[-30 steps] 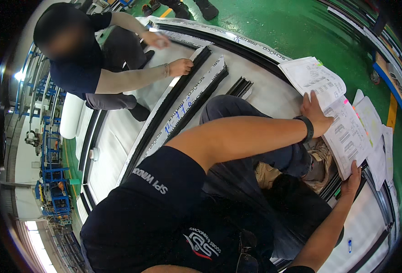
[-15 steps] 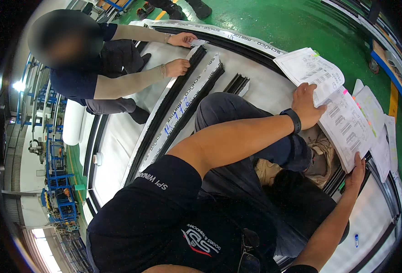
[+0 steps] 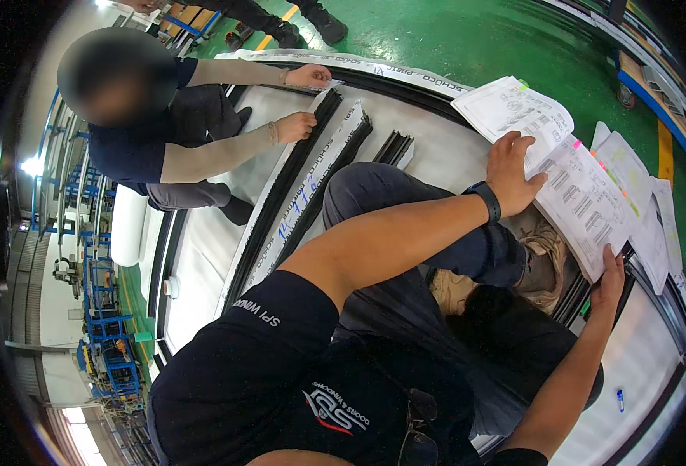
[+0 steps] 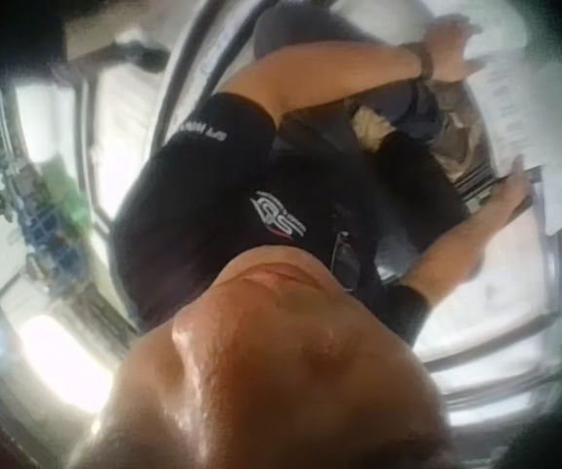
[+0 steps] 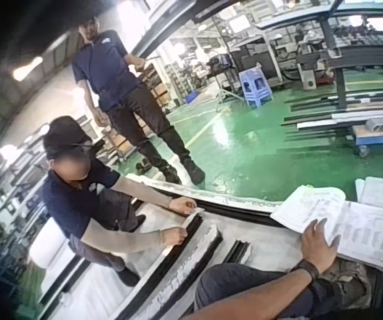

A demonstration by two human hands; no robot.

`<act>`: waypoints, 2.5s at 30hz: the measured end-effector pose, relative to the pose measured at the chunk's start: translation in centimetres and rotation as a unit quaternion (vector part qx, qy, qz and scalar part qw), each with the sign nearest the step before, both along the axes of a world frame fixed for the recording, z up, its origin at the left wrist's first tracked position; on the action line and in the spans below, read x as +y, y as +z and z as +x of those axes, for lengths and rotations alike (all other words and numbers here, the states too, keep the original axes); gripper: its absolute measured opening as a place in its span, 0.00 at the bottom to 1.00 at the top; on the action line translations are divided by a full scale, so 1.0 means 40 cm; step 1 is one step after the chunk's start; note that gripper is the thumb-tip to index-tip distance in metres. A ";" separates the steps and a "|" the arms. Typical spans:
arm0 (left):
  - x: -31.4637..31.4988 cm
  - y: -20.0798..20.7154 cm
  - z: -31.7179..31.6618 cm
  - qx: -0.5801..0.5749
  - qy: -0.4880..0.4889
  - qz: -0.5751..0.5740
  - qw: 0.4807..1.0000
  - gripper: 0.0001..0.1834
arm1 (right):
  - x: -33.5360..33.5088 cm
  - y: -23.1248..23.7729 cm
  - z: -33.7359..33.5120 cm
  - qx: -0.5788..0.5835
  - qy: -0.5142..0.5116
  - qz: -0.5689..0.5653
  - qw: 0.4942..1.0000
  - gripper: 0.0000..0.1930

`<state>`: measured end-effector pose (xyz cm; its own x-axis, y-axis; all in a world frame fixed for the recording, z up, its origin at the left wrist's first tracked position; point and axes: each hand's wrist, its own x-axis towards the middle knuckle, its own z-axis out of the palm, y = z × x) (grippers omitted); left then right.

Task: Consulting an assembly manual while examining a large metal door or window frame on a workshop floor.

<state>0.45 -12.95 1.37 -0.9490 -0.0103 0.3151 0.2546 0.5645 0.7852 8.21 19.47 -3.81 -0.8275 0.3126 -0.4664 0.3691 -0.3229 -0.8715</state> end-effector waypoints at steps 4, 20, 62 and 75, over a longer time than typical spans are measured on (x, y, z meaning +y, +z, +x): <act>-0.001 -0.004 0.001 0.008 -0.002 -0.006 1.000 0.37 | -0.009 0.009 -0.001 0.014 -0.001 -0.014 1.000 0.28; -0.022 0.032 -0.003 -0.007 -0.007 -0.038 0.999 0.38 | -0.019 0.012 -0.009 0.006 0.002 -0.005 1.000 0.31; -1.407 -0.104 -0.493 -0.392 0.291 -0.332 0.807 0.40 | 0.037 -0.029 0.000 -0.056 0.003 0.007 0.998 0.25; -0.751 0.023 -0.218 0.123 0.278 -0.252 0.919 0.30 | 0.030 -0.016 0.003 0.021 0.032 0.011 0.999 0.26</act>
